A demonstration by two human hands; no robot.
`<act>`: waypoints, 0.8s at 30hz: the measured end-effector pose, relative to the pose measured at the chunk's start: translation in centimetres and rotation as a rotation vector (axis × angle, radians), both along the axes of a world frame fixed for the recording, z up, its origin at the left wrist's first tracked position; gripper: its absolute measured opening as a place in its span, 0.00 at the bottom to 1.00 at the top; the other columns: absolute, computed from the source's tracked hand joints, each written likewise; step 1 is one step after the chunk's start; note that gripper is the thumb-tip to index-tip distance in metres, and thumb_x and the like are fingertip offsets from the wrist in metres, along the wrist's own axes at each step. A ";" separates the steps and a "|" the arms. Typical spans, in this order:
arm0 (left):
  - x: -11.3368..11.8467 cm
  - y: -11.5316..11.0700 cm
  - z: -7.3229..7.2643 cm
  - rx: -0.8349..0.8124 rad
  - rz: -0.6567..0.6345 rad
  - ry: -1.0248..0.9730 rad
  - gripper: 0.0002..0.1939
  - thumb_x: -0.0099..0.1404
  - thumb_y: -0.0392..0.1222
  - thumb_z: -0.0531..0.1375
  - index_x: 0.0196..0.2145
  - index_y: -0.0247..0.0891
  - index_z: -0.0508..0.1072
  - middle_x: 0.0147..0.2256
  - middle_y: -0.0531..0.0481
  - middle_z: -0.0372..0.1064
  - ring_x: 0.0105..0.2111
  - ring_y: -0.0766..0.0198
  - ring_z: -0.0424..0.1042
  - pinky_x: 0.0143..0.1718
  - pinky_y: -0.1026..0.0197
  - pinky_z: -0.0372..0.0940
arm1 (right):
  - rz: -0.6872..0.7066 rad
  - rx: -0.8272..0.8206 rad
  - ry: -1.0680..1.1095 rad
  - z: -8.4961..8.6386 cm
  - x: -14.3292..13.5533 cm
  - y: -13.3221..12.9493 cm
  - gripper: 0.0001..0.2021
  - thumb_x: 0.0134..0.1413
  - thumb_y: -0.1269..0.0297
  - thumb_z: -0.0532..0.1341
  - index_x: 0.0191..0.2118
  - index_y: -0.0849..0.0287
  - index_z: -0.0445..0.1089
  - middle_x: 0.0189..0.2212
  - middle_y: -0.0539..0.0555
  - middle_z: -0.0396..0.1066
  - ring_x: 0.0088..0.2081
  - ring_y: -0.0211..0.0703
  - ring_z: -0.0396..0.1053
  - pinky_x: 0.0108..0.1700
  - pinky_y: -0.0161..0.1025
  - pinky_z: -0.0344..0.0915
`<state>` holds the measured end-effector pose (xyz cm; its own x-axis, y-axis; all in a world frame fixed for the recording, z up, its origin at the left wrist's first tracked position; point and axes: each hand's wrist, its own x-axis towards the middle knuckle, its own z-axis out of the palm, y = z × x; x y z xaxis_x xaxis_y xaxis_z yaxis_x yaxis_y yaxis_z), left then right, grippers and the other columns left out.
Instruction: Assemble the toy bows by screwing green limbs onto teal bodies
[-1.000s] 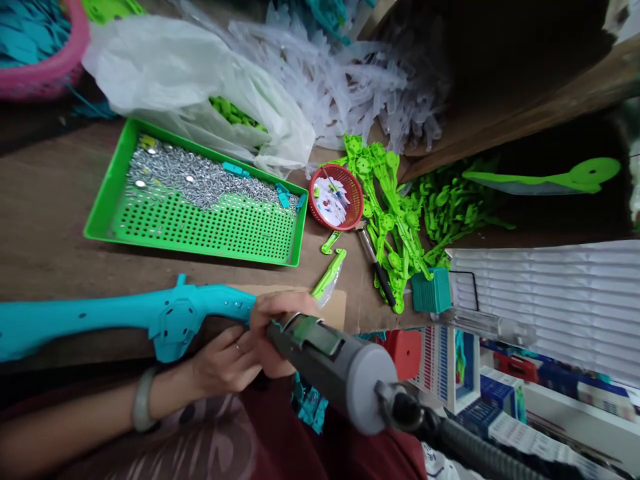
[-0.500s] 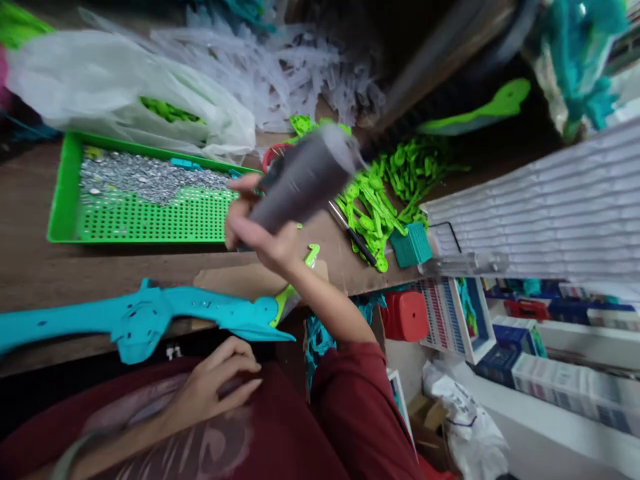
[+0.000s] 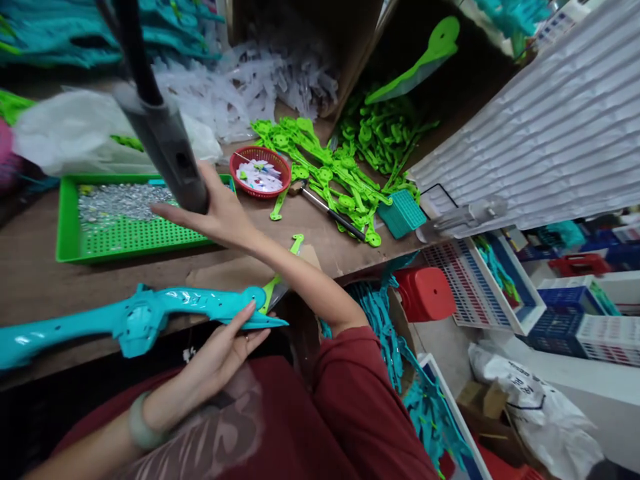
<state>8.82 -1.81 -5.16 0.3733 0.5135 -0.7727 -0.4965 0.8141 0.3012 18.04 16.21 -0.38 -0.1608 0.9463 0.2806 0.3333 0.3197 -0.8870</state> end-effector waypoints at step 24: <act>1.9 -2.3 -0.9 0.093 -0.242 -0.065 0.34 0.42 0.68 0.74 0.32 0.31 0.80 0.39 0.34 0.80 0.39 0.53 0.81 0.33 0.64 0.73 | 0.716 -0.030 -0.986 2.2 10.1 -8.0 0.22 0.58 0.49 0.67 0.50 0.60 0.73 0.44 0.59 0.73 0.47 0.52 0.69 0.47 0.47 0.65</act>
